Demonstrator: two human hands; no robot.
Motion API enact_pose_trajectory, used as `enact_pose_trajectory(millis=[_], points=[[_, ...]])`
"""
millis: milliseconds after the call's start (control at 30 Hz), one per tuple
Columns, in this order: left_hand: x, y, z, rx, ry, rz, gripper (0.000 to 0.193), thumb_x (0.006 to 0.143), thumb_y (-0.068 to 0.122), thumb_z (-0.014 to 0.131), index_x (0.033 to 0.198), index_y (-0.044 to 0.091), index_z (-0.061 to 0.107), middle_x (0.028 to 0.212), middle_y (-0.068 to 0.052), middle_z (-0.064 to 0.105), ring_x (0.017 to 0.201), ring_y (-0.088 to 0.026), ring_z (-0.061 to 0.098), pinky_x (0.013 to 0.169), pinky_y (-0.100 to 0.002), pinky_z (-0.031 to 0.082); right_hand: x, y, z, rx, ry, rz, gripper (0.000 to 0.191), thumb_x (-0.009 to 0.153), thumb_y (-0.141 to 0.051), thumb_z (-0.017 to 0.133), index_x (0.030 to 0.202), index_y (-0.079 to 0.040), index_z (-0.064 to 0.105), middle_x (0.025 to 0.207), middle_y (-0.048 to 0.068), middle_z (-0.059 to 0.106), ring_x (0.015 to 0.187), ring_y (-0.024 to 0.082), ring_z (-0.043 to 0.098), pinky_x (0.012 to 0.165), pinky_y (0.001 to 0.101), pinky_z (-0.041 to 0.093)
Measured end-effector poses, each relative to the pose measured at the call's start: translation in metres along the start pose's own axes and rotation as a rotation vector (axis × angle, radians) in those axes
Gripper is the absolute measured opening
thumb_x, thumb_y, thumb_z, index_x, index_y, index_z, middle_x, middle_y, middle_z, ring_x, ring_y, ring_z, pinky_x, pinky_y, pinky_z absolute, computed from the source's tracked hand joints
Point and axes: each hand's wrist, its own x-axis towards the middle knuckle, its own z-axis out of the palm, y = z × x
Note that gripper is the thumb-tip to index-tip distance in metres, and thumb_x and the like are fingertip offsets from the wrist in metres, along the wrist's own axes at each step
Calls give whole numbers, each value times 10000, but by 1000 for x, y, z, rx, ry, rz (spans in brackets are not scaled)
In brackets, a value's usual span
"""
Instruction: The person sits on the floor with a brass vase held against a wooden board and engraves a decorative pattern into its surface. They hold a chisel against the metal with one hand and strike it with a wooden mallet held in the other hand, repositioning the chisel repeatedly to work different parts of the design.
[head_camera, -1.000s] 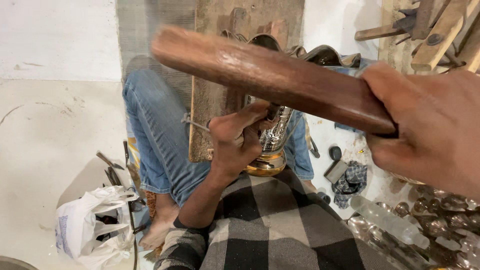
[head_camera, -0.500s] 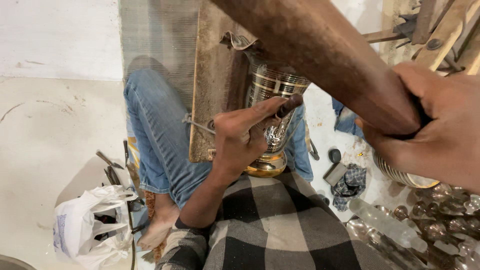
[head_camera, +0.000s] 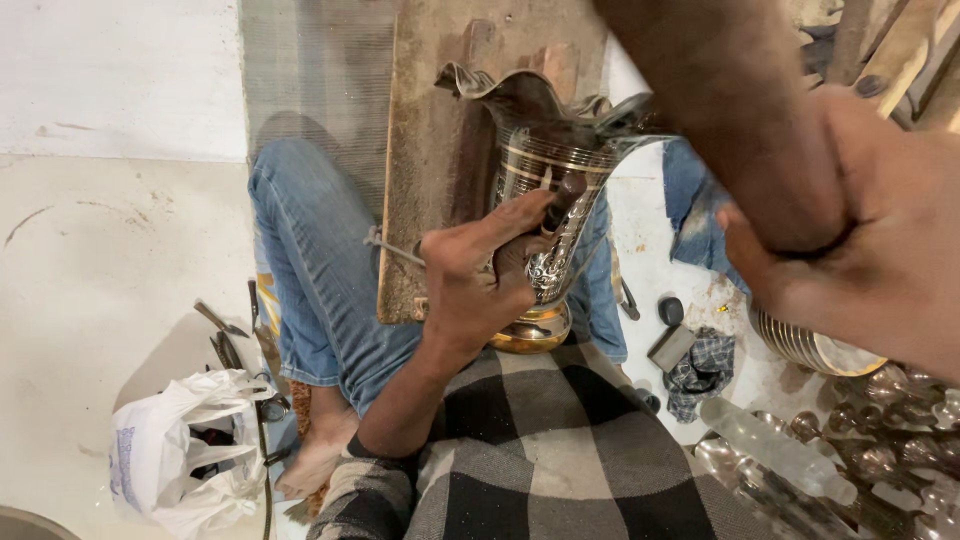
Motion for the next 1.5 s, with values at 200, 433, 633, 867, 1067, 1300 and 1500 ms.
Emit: enact_pose_trajectory(millis=[200, 433, 633, 867, 1067, 1300, 1500], points=[[1, -1, -3, -170, 42, -69, 296, 923, -111, 670, 1193, 8, 696, 1066, -137, 787, 897, -191, 814, 756, -270, 669, 5, 15, 16, -472, -443, 108, 468, 787, -242, 791, 1188, -149, 569, 721, 48, 715, 569, 156, 714, 580, 309, 587], [3, -1, -7, 53, -67, 81, 378, 922, -152, 626, 1267, -7, 678, 1123, -159, 771, 966, -218, 799, 786, -288, 669, -3, 44, 34, 194, -192, 6, 548, 694, -144, 816, 1214, -85, 654, 714, 92, 718, 454, 197, 665, 468, 343, 556], [2, -1, -14, 7, -44, 26, 356, 915, -130, 631, 1235, 16, 685, 1136, -147, 777, 904, -172, 812, 760, -275, 661, -7, 56, 42, 189, -7, -281, 521, 674, -155, 832, 1156, -12, 696, 763, 101, 747, 514, 150, 677, 499, 296, 537], [1, 3, -11, 69, 12, 36, 298, 882, -93, 713, 1154, 26, 718, 1113, -143, 777, 914, -198, 808, 769, -270, 649, 10, 33, 19, -418, -346, -142, 424, 791, -216, 796, 1153, -79, 622, 758, 55, 688, 551, 118, 692, 527, 255, 539], [9, -3, -7, -29, -4, -38, 352, 926, -86, 685, 1260, 23, 671, 1057, -135, 790, 904, -187, 819, 732, -266, 671, 17, 22, 20, -129, -259, -61, 479, 726, -195, 799, 1162, -93, 632, 625, 62, 679, 466, 164, 635, 486, 326, 510], [4, -14, -5, 125, -46, 114, 327, 953, -70, 664, 1270, 11, 668, 1079, -157, 774, 899, -192, 806, 751, -269, 677, 4, 44, 35, 112, -148, -127, 467, 700, -190, 825, 1132, -91, 677, 630, 78, 650, 432, 184, 597, 412, 352, 484], [3, -14, -6, 69, -42, 99, 333, 949, -97, 594, 1258, 7, 660, 1118, -147, 776, 890, -182, 808, 760, -257, 681, -5, 39, 33, 213, 87, -290, 383, 720, -239, 844, 991, -44, 657, 643, 78, 671, 491, 173, 580, 413, 346, 458]])
